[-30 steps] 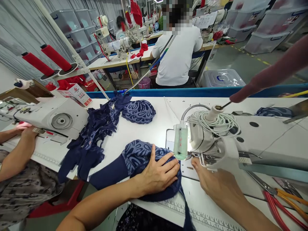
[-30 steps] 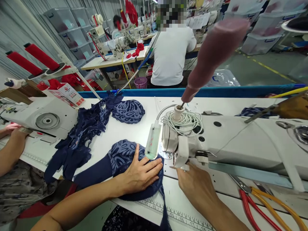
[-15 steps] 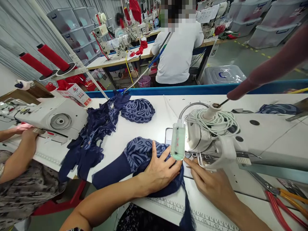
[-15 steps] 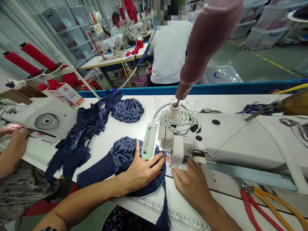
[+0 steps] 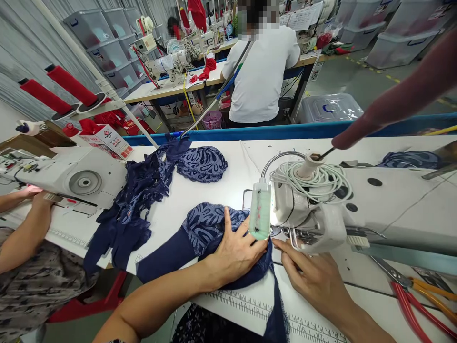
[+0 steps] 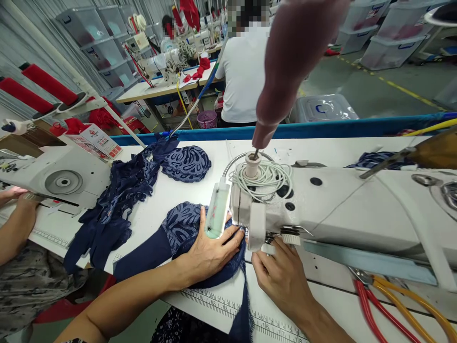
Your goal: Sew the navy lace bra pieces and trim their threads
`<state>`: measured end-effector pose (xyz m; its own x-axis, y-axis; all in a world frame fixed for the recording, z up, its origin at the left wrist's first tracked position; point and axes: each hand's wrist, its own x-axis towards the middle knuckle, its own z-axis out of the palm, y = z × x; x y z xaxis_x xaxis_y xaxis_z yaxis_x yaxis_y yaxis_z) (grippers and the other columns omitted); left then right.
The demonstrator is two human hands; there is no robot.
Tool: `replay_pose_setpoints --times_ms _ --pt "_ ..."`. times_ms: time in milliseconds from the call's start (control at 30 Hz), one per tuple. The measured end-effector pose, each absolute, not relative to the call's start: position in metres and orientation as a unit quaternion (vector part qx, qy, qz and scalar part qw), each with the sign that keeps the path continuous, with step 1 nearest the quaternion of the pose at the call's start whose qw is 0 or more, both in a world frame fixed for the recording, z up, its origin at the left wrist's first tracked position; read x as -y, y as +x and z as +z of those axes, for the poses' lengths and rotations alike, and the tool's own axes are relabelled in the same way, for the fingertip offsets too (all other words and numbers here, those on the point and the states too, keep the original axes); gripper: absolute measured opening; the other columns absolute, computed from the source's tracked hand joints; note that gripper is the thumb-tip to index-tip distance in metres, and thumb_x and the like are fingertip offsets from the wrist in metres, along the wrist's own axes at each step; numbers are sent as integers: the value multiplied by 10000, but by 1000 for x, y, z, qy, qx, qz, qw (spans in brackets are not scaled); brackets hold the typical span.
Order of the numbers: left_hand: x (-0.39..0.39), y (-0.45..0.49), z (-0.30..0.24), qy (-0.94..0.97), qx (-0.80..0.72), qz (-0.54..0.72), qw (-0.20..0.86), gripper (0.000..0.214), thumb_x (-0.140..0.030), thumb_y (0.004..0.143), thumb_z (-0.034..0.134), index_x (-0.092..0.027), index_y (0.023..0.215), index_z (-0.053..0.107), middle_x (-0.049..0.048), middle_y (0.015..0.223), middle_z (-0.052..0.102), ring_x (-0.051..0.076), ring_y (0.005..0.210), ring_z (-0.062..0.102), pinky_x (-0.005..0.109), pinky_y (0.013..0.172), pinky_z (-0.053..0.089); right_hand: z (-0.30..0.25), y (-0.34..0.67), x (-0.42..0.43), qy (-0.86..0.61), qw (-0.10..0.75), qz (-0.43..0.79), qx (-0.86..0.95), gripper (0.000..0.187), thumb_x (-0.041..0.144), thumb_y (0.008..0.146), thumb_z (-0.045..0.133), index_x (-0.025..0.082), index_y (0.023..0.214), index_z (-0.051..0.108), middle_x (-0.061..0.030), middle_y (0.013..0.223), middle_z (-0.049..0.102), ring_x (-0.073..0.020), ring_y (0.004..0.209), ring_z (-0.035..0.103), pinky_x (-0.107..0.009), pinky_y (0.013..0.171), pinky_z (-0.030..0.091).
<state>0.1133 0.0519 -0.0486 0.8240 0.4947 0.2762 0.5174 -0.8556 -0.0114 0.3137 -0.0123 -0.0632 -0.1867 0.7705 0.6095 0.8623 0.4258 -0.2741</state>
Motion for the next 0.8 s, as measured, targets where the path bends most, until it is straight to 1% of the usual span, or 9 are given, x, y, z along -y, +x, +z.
replay_pose_setpoints --times_ms 167,267,367,467,500,567,633,700,800 --pt "-51 116 -50 -950 277 -134 54 308 -291 1041 382 -215 1271 571 85 1329 623 316 1417 375 816 1093 -70 -59 313 10 -518 338 -83 781 332 75 930 439 212 759 689 0 581 469 -144 580 441 -311 586 257" --pt "-51 116 -48 -951 277 -130 51 318 -296 1043 376 -213 1283 566 82 1319 628 314 1399 400 813 1105 -41 -58 314 9 -521 345 -83 777 328 84 932 445 201 722 668 -5 590 484 -145 585 458 -310 567 254" --pt "-52 115 -45 -951 278 -131 35 334 -310 1044 376 -213 1320 537 83 1315 631 313 1394 406 821 1094 -61 -59 313 10 -515 371 -90 767 208 107 929 520 192 808 665 -8 661 565 -151 632 526 -297 590 325" --pt "-53 114 -45 -951 280 -130 24 337 -318 1042 383 -211 1328 527 85 1313 630 324 1405 388 826 1091 -57 -60 315 10 -517 406 -117 745 59 156 928 585 164 953 638 -47 797 646 -193 723 590 -343 734 440" --pt "-53 114 -45 -951 281 -129 23 334 -316 1041 384 -211 1324 528 82 1308 632 328 1405 386 829 1089 -53 -61 317 10 -523 418 -130 731 60 180 931 594 154 977 624 -67 832 655 -205 730 594 -366 766 456" --pt "-53 114 -45 -950 283 -127 21 328 -313 1041 384 -213 1318 529 76 1290 640 330 1397 397 838 1080 -45 -62 321 9 -536 433 -149 709 89 204 935 594 144 1000 608 -99 883 659 -214 720 595 -374 750 474" --pt "-53 115 -46 -949 287 -127 16 328 -313 1041 383 -216 1321 523 76 1272 648 326 1382 419 843 1076 -38 -64 327 7 -536 436 -154 706 107 170 923 585 155 1027 603 -91 871 656 -212 705 602 -343 674 473" --pt "-53 115 -46 -949 290 -126 12 336 -308 1042 378 -209 1334 511 84 1273 647 321 1378 427 839 1082 -23 -65 332 4 -533 429 -151 714 163 96 904 535 174 1030 603 -65 792 643 -211 677 599 -328 614 451" --pt "-53 115 -45 -950 287 -122 4 348 -300 1046 363 -191 1346 502 94 1289 641 310 1366 441 815 1105 -20 -65 336 1 -539 421 -147 715 214 40 883 466 194 954 596 -32 645 571 -210 591 544 -344 588 424"
